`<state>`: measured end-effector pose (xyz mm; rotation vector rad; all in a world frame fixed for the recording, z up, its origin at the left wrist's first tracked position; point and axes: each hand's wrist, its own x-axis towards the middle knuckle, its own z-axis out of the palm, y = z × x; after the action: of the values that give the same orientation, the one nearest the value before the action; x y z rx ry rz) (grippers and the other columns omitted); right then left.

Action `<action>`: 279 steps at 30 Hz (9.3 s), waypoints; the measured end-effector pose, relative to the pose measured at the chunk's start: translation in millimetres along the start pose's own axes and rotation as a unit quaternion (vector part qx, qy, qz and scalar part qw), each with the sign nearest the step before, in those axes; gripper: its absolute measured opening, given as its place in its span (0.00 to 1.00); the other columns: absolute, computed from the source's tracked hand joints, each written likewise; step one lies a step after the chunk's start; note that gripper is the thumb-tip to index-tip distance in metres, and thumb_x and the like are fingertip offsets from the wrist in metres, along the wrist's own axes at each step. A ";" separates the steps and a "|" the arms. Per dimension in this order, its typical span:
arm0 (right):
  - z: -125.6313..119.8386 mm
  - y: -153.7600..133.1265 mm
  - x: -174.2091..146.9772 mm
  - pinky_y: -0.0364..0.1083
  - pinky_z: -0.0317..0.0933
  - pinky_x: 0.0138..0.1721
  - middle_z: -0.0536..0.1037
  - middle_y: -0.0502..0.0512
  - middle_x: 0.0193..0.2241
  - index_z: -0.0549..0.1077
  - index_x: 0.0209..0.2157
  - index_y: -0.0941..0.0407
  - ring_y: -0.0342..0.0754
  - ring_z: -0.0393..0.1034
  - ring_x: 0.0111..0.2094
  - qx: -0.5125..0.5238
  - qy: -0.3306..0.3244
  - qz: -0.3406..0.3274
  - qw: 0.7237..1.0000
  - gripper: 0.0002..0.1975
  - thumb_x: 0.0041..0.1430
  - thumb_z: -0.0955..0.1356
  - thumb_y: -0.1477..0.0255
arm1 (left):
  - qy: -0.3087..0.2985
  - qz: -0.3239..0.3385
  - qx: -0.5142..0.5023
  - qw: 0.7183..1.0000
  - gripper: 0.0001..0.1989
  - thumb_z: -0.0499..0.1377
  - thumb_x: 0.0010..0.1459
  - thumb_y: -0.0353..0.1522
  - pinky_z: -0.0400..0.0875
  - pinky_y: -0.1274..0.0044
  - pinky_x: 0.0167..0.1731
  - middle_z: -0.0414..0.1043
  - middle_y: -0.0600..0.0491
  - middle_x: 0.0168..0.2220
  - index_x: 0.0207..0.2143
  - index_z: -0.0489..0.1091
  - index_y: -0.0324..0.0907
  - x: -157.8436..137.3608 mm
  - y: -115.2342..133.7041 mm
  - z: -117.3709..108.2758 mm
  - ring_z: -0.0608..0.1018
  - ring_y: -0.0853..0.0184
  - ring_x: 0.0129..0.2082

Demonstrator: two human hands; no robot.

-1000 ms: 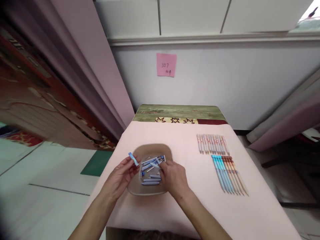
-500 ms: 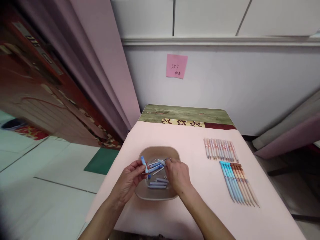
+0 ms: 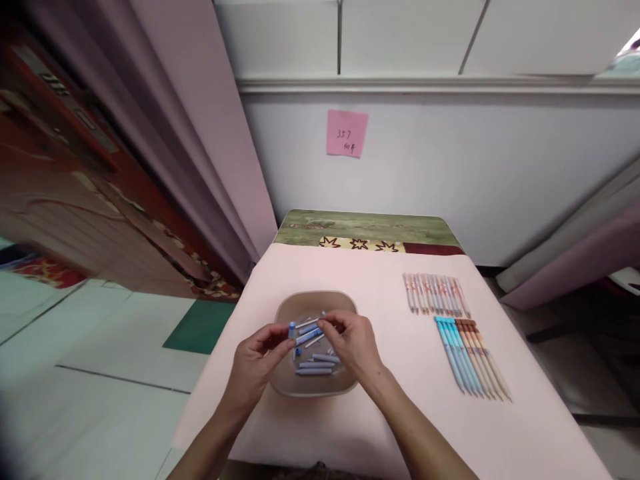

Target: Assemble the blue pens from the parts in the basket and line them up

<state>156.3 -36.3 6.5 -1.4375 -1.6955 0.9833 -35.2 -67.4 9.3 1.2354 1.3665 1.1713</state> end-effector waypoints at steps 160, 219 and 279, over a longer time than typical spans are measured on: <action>-0.2 -18.2 -27.5 0.43 0.68 0.34 0.78 0.53 0.30 0.77 0.33 0.54 0.45 0.73 0.32 0.063 0.164 -0.198 0.964 0.04 0.57 0.69 0.72 | 0.038 -0.280 -0.477 0.832 0.03 0.59 0.57 0.24 0.77 0.78 0.29 0.78 0.48 0.29 0.31 0.72 0.34 2.6 16.2 45.9 0.79 0.70 0.26; 24.1 18.1 36.3 0.44 0.64 0.39 0.80 0.65 0.35 0.76 0.38 0.60 0.52 0.75 0.39 -0.455 -0.112 0.027 0.883 0.14 0.61 0.60 0.80 | 0.055 -0.334 -0.503 0.795 0.06 0.53 0.62 0.25 0.70 0.88 0.16 0.73 0.49 0.28 0.35 0.70 0.32 9.0 9.1 15.7 0.73 0.77 0.19; -10.6 4.6 33.6 0.42 0.58 0.32 0.77 0.58 0.35 0.69 0.42 0.58 0.48 0.72 0.34 -0.432 -0.167 -0.168 0.870 0.10 0.59 0.62 0.73 | 0.116 -0.299 -0.488 0.812 0.03 0.58 0.58 0.27 0.72 0.85 0.18 0.77 0.46 0.30 0.33 0.69 0.34 7.7 5.0 6.9 0.76 0.73 0.21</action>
<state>163.0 -1.4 8.6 -1.4289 -2.7461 0.2529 -28.3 -59.0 13.2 -0.0862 0.9410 1.2883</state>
